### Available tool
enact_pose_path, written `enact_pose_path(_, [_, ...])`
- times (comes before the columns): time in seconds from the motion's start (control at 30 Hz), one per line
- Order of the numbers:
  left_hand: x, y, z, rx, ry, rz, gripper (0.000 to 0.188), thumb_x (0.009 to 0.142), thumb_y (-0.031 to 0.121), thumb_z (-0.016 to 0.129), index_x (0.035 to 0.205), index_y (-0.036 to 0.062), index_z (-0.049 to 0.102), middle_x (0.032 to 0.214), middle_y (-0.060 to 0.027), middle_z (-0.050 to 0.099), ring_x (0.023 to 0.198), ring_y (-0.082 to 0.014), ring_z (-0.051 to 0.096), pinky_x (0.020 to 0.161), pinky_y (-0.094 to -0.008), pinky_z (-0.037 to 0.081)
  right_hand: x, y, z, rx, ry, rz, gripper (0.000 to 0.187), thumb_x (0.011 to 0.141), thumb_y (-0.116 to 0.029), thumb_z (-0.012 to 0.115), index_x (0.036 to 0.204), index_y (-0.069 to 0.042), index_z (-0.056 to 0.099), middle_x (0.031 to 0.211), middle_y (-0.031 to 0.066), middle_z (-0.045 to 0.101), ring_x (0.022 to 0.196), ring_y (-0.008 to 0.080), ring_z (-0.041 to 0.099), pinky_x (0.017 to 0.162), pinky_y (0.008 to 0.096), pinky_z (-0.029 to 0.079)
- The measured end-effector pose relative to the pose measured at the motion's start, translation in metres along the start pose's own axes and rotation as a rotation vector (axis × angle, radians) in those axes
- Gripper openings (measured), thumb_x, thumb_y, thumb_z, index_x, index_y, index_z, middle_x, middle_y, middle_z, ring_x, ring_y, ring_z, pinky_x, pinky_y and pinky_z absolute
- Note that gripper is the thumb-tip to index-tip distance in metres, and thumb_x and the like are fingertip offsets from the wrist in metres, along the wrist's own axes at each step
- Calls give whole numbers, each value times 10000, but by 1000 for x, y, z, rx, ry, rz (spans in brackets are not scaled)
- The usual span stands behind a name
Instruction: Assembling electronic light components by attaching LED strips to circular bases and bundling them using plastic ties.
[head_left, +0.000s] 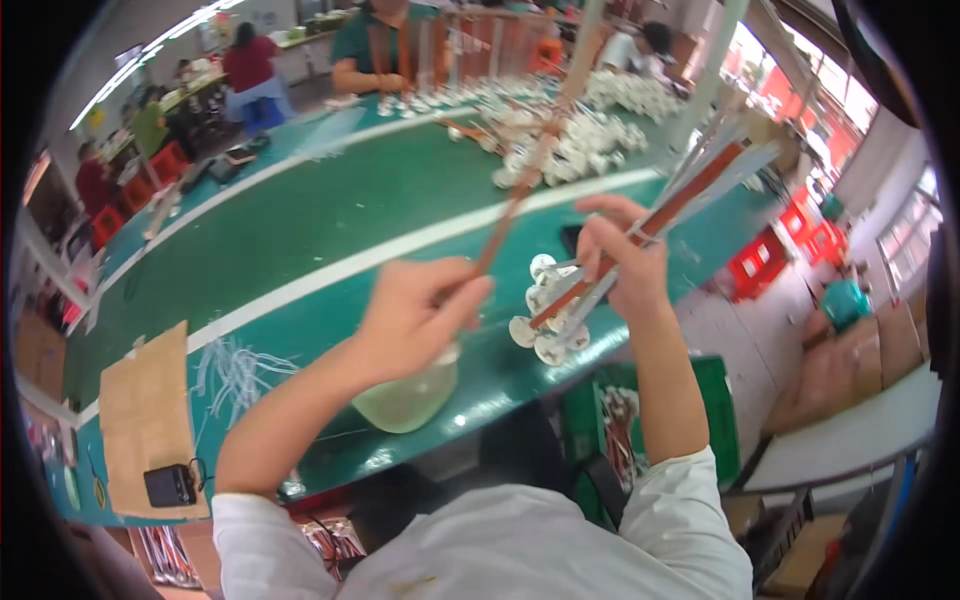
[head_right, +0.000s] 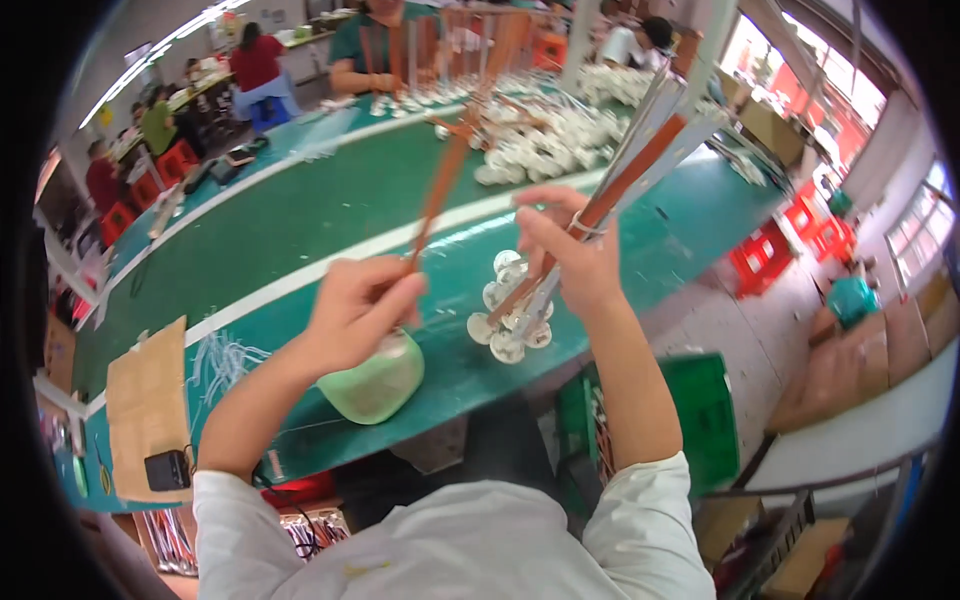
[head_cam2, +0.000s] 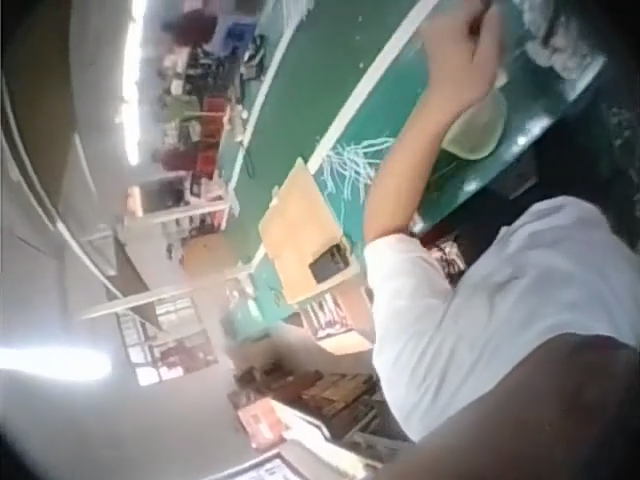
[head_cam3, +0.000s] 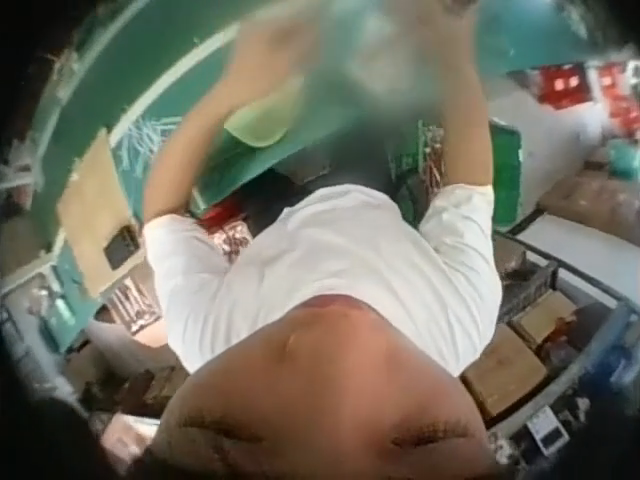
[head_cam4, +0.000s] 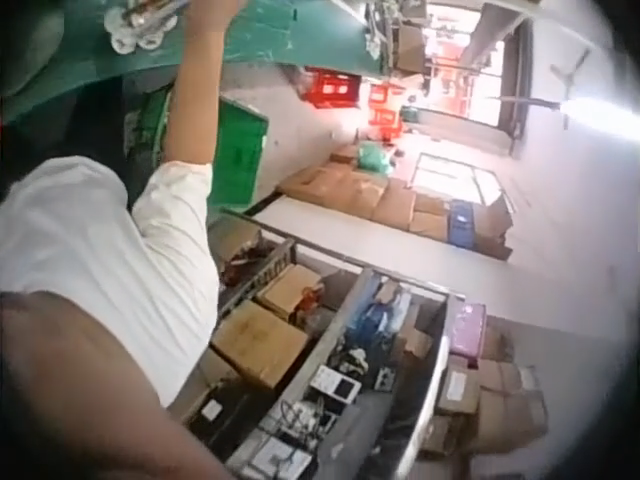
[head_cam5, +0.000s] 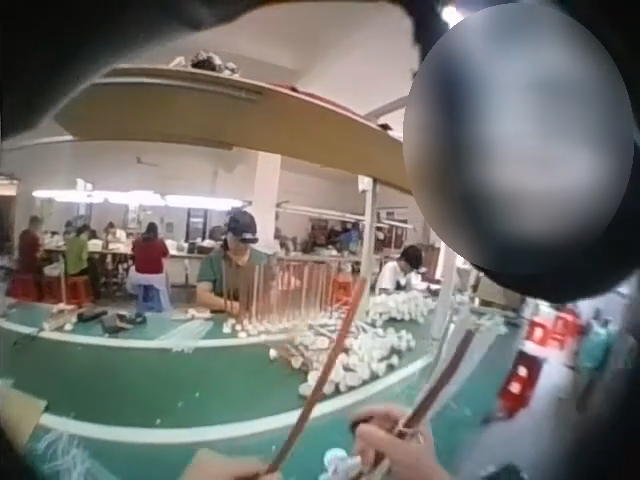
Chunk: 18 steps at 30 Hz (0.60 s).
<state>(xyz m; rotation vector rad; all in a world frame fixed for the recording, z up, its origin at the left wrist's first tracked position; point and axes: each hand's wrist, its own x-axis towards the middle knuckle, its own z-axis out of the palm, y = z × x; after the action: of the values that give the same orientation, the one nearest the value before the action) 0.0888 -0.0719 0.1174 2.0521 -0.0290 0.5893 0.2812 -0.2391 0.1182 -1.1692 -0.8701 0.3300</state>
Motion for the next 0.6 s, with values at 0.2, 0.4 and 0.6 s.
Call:
enact_pose_path(0.2, [73, 21, 148, -20, -342, 377, 163, 893, 181, 634, 822, 35, 655, 669, -143, 648, 581, -341, 618, 547, -410, 484, -89, -63, -68, -295, 421, -3, 171, 846, -25, 688, 993, 56, 655, 663, 49, 613, 496, 113, 545, 487, 237, 408])
enact_pose_path(0.4, [117, -33, 257, 306, -358, 767, 281, 849, 311, 672, 995, 74, 628, 1008, -104, 657, 1009, -321, 599, 801, -433, 502, -162, -5, -214, -380, 955, -37, 119, 858, -50, 718, 906, 44, 663, 728, 56, 630, 577, 100, 551, 535, 226, 427])
enact_pose_path(0.6, [139, -106, 300, 383, -554, 753, 260, 805, 257, 714, 937, 47, 634, 1151, -111, 623, 1175, -328, 542, 939, -442, 459, -302, 147, -359, -121, 1648, 326, 241, 837, -107, 780, 957, 31, 622, 928, 100, 667, 792, 157, 648, 635, 243, 536])
